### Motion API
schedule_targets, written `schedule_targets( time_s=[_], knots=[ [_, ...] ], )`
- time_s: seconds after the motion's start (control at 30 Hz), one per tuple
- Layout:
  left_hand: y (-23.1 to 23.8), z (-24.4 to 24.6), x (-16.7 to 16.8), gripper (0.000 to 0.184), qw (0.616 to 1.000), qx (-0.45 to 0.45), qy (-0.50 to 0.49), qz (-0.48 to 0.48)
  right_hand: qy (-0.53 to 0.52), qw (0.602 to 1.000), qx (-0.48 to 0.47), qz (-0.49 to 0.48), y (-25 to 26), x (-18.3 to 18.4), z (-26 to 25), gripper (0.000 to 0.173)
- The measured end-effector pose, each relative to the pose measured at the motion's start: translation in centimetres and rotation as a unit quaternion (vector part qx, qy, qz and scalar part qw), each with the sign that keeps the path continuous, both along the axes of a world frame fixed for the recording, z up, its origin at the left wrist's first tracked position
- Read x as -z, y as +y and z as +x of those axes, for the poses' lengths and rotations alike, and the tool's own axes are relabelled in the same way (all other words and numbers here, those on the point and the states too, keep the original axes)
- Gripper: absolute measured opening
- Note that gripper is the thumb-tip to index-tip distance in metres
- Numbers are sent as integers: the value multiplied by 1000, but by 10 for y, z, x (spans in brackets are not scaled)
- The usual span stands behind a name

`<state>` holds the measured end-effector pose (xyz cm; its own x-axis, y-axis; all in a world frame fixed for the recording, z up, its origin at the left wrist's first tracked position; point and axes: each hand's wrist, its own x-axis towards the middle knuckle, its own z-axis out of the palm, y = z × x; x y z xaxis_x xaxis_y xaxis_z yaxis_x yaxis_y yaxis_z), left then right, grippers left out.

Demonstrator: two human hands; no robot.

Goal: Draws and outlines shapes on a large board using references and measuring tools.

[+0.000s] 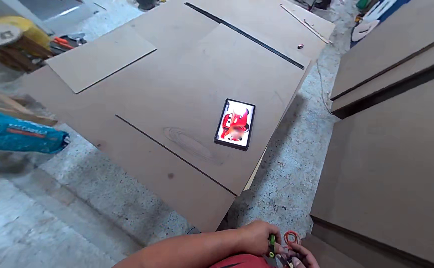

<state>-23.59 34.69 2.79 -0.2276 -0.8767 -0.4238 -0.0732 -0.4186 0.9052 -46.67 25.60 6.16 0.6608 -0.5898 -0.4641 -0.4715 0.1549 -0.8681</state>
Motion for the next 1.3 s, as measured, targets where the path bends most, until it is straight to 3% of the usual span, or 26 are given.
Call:
schedule_targets(
  time_s=[0.23, 0.33, 0.47, 0.57, 0.77, 1.0, 1.17, 1.3],
  knots=[
    [-76, 2, -12, 35, 991, -137, 8, 4, -74, 981, -161, -75, -121, 8, 56, 52],
    [-105, -9, -24, 35, 977, -212, -8, 0, -80, 954, -264, -120, -174, -4, 69, 57],
    [-136, -4, -36, 34, 951, -308, -24, 29, -108, 904, -382, -160, -234, -1, 107, 51],
    [-133, -7, -43, 35, 918, -388, -6, 80, -150, 865, -445, -174, -245, 14, 134, 48],
    [-130, 31, -35, 30, 866, -498, 30, 36, -195, 821, -511, -166, -258, 17, 216, 50],
    [-133, 85, -24, 28, 860, -510, 25, 12, -203, 784, -563, -166, -263, 21, 285, 41],
    [-125, 106, -19, 26, 811, -582, -41, 49, -104, 701, -677, -197, -295, 20, 346, 33],
    [-120, 122, -17, 24, 725, -679, -72, 89, -41, 600, -765, -231, -336, 31, 425, 27]
  ],
)
